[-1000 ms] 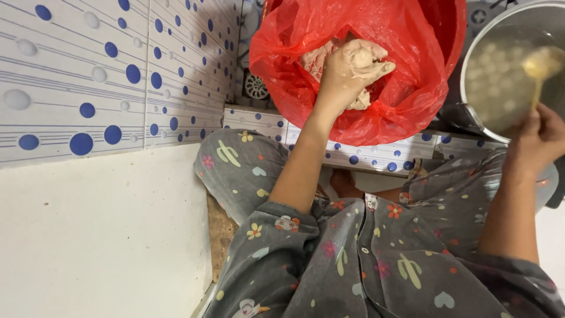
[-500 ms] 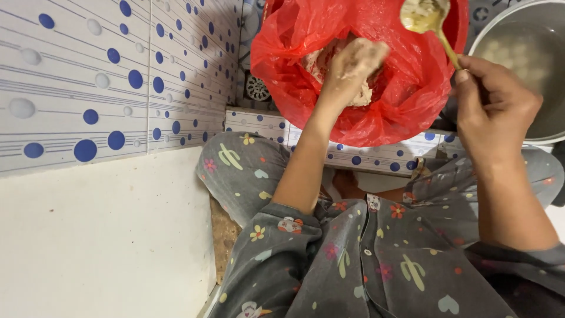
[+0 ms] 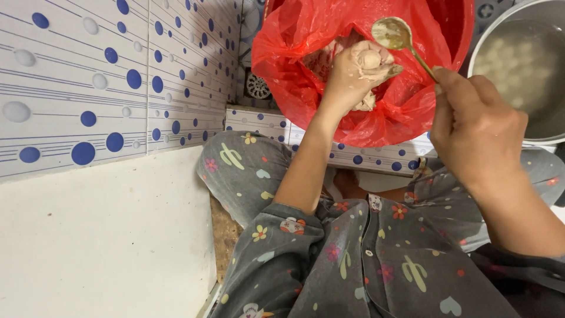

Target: A person is manually forming meatballs by squeezing meat paste through their hand and scooping them into a pot of water using a spoon.

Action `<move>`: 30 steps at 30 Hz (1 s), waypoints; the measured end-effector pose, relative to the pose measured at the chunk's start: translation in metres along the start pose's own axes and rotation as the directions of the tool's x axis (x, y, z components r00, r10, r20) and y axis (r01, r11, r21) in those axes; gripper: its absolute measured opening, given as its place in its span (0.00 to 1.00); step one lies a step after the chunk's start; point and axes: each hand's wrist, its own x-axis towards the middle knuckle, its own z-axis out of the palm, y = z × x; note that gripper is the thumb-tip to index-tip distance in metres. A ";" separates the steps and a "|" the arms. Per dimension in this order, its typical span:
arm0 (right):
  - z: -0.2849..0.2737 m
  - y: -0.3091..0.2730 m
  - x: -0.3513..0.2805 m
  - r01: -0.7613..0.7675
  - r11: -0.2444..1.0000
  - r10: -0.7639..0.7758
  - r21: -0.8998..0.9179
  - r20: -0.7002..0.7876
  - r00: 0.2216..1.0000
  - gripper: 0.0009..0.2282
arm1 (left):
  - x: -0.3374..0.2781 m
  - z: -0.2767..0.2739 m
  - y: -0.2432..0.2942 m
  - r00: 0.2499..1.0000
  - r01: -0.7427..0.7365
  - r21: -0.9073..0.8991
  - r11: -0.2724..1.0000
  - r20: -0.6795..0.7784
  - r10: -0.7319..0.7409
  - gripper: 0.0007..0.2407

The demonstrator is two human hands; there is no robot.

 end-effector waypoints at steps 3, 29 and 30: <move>-0.001 -0.002 0.003 0.048 0.995 -0.051 -0.093 -0.028 0.998 0.11 | -0.002 0.002 0.010 0.998 0.054 0.101 0.993 -0.035 -0.051 0.10; 0.009 0.030 0.022 -0.840 0.314 0.380 0.443 0.752 0.539 0.05 | 0.009 -0.010 -0.054 0.991 0.119 0.780 0.614 -0.135 -0.022 0.06; -0.003 0.031 0.024 -0.858 0.310 0.432 0.410 0.743 0.511 0.03 | 0.009 -0.010 -0.059 0.992 0.074 0.791 0.608 -0.118 0.033 0.07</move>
